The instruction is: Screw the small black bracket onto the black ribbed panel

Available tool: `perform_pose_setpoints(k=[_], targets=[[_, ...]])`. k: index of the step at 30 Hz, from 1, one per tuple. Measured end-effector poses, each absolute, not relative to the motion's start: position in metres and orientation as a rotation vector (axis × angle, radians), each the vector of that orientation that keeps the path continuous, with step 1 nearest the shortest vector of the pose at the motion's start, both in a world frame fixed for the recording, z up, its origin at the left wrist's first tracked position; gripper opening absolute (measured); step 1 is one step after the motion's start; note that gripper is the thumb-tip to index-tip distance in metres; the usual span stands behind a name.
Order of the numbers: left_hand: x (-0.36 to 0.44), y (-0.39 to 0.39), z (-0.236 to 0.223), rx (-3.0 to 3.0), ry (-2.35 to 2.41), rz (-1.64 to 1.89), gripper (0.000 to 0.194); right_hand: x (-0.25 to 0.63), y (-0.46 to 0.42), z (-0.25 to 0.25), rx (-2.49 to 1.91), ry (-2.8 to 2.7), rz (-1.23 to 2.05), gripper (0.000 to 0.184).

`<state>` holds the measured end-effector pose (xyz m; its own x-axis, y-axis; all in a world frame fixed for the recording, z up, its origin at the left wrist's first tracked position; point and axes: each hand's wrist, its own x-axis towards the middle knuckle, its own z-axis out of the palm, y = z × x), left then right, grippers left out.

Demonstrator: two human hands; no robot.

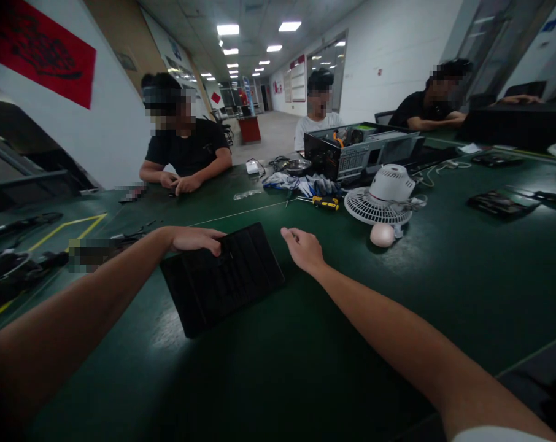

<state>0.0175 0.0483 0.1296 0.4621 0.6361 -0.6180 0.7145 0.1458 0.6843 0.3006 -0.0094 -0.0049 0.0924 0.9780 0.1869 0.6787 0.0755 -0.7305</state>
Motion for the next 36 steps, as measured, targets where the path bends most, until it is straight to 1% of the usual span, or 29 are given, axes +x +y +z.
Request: perform_pose_setpoints(k=[1,2,5,9,11,13,16,19,22,24,28,30,33,36], targets=[[0.019,0.046,0.132,1.588,1.198,-0.048,0.029,0.311,-0.002,-0.005,-1.747,-1.620,0.502,0.051],[0.021,0.044,0.134,1.646,1.175,-0.003,0.032,0.322,0.006,-0.004,-1.826,-1.591,0.463,0.047],[0.020,0.037,0.142,1.862,1.177,0.139,0.044,0.350,0.030,-0.001,-2.022,-1.540,0.361,0.054],[-0.005,0.022,0.155,2.109,1.378,0.303,0.058,0.367,0.063,0.002,-2.182,-1.506,0.245,0.060],[-0.027,0.009,0.153,2.166,1.415,0.455,0.065,0.368,0.077,0.002,-2.207,-1.519,0.213,0.061],[-0.050,-0.006,0.139,2.154,1.445,0.700,0.067,0.367,0.089,0.001,-2.211,-1.540,0.190,0.061],[-0.076,-0.026,0.099,1.993,1.573,1.248,0.056,0.366,0.102,0.000,-2.220,-1.554,0.164,0.059],[-0.085,-0.035,0.059,1.696,1.643,1.496,0.042,0.367,0.107,-0.002,-2.234,-1.555,0.133,0.057],[-0.081,-0.031,0.038,1.292,1.475,1.742,0.025,0.368,0.106,-0.004,-2.247,-1.545,0.102,0.055],[-0.077,-0.028,0.031,1.131,1.363,1.785,0.022,0.369,0.104,-0.005,-2.264,-1.527,0.092,0.054],[-0.071,-0.030,0.019,1.006,1.309,1.725,0.033,0.370,0.103,-0.006,-2.295,-1.499,0.071,0.058],[-0.068,-0.034,0.014,1.009,1.329,1.693,0.035,0.369,0.102,-0.006,-2.308,-1.491,0.051,0.057],[-0.065,-0.040,0.011,1.075,1.376,1.607,0.038,0.368,0.099,-0.003,-2.321,-1.487,0.021,0.051],[-0.063,-0.041,0.009,1.145,1.406,1.578,0.040,0.366,0.093,-0.001,-2.302,-1.513,0.000,0.041]])
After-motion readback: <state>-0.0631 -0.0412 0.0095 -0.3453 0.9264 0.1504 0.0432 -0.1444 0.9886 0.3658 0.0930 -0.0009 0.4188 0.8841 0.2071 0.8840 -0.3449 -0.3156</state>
